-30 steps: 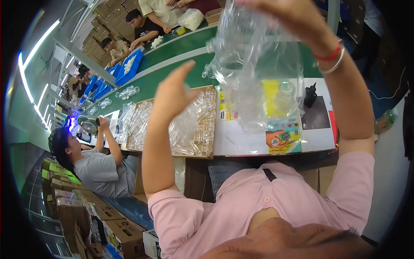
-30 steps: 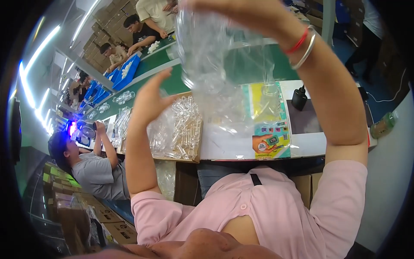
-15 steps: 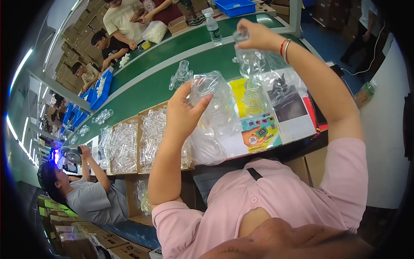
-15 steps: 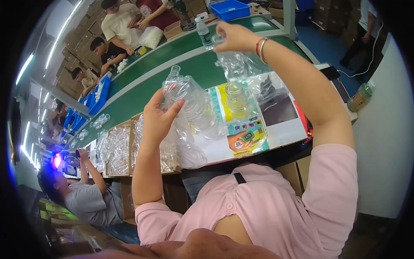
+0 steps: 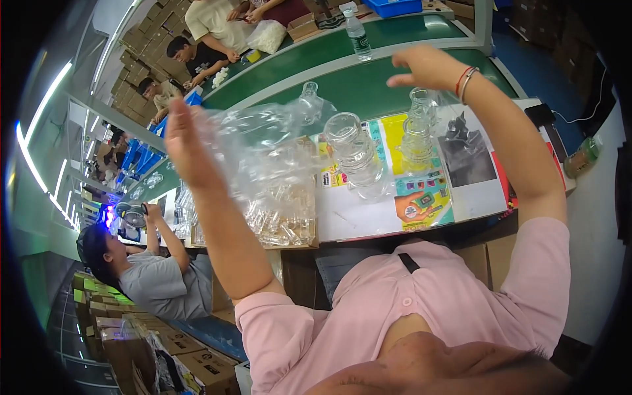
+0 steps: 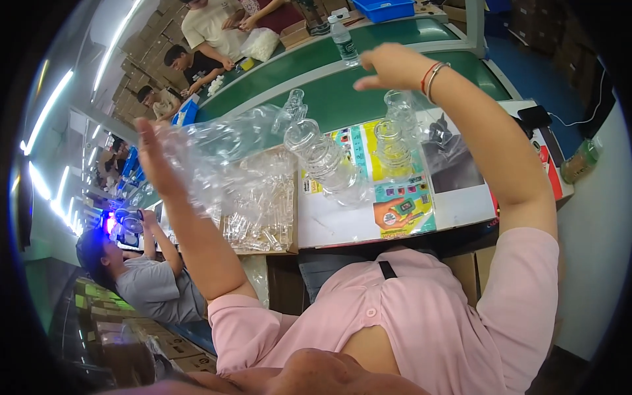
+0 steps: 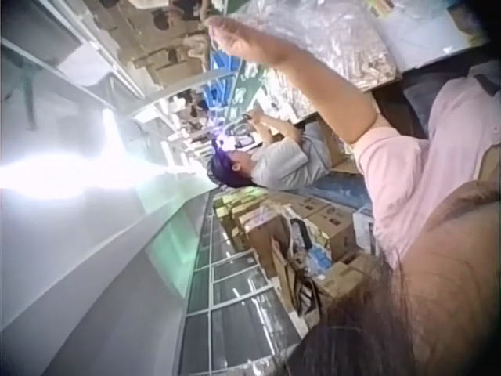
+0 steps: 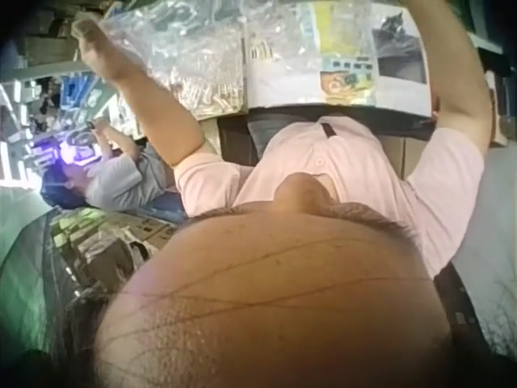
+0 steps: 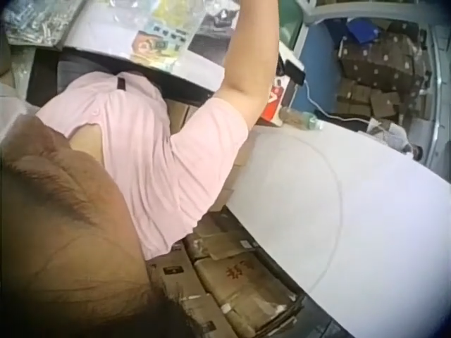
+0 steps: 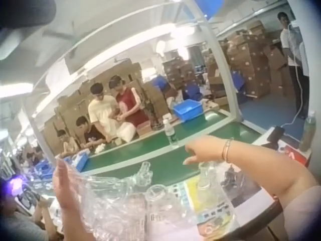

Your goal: The recorder uses an air duster gun to clean glass mugs before packing them into plastic bags and cardboard boxes on a factory assembly line.

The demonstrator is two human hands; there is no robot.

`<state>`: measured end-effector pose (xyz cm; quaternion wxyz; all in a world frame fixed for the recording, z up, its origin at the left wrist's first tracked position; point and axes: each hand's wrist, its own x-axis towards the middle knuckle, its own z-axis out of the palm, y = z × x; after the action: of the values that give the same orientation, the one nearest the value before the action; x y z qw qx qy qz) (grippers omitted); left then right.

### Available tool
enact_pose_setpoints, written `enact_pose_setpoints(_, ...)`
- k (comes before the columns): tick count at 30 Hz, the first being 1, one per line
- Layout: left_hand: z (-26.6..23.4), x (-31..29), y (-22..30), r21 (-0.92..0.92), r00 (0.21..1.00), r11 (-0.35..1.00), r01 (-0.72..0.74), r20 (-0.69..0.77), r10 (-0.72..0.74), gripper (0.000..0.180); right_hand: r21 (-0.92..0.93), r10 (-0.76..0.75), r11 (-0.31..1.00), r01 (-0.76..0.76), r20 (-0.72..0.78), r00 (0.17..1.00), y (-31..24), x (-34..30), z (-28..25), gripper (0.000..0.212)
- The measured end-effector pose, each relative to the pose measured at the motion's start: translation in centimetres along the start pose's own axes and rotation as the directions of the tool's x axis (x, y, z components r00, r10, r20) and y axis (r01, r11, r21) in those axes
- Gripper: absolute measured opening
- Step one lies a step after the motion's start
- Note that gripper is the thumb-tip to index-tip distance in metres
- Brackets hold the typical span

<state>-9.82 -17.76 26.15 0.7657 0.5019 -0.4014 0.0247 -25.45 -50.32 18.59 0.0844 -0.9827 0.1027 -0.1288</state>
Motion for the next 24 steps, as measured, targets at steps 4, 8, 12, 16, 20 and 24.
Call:
enact_pose_setpoints(4, -2.6, 0.6, 1.8, 0.370, 0.985, 0.927, -0.060, -0.128, 0.115, 0.033, 0.109, -0.261, 0.955, 0.277, -0.146, 0.954, -7.6, -0.9, -4.0, 0.054)
enact_pose_setpoints(8, -4.6, -0.5, -1.6, 0.436, 0.973, 0.879, -0.195, 0.200, 0.117, 0.013, 0.110, -0.468, 0.875, 0.472, -0.061, 0.881, -12.0, -1.0, -0.7, 0.056)
enact_pose_setpoints(12, -3.4, -4.8, -6.2, 0.775, 0.916, 0.605, -0.181, 0.357, -0.183, 0.025, 0.163, -0.461, 0.876, 0.454, 0.008, 0.887, -12.6, -0.2, -0.7, 0.053)
enact_pose_setpoints(16, -0.8, -10.6, -10.4, 0.795, 0.770, 0.604, 0.062, 0.347, -0.536, 0.048, 0.169, -0.398, 0.893, 0.416, -0.133, 0.908, -12.5, 0.7, -5.4, 0.051)
enact_pose_setpoints(20, 1.6, -12.6, -13.4, 0.529, 0.855, 0.843, 0.099, 0.389, -0.344, 0.063, 0.268, -0.356, 0.889, 0.372, -0.106, 0.928, -13.9, 0.5, -12.7, 0.067)
enact_pose_setpoints(24, 3.3, -12.1, -14.6, 0.494, 0.851, 0.854, 0.165, 0.366, -0.376, 0.033, 0.128, -0.212, 0.956, 0.263, -0.318, 0.924, -13.8, -0.4, -15.0, 0.065)
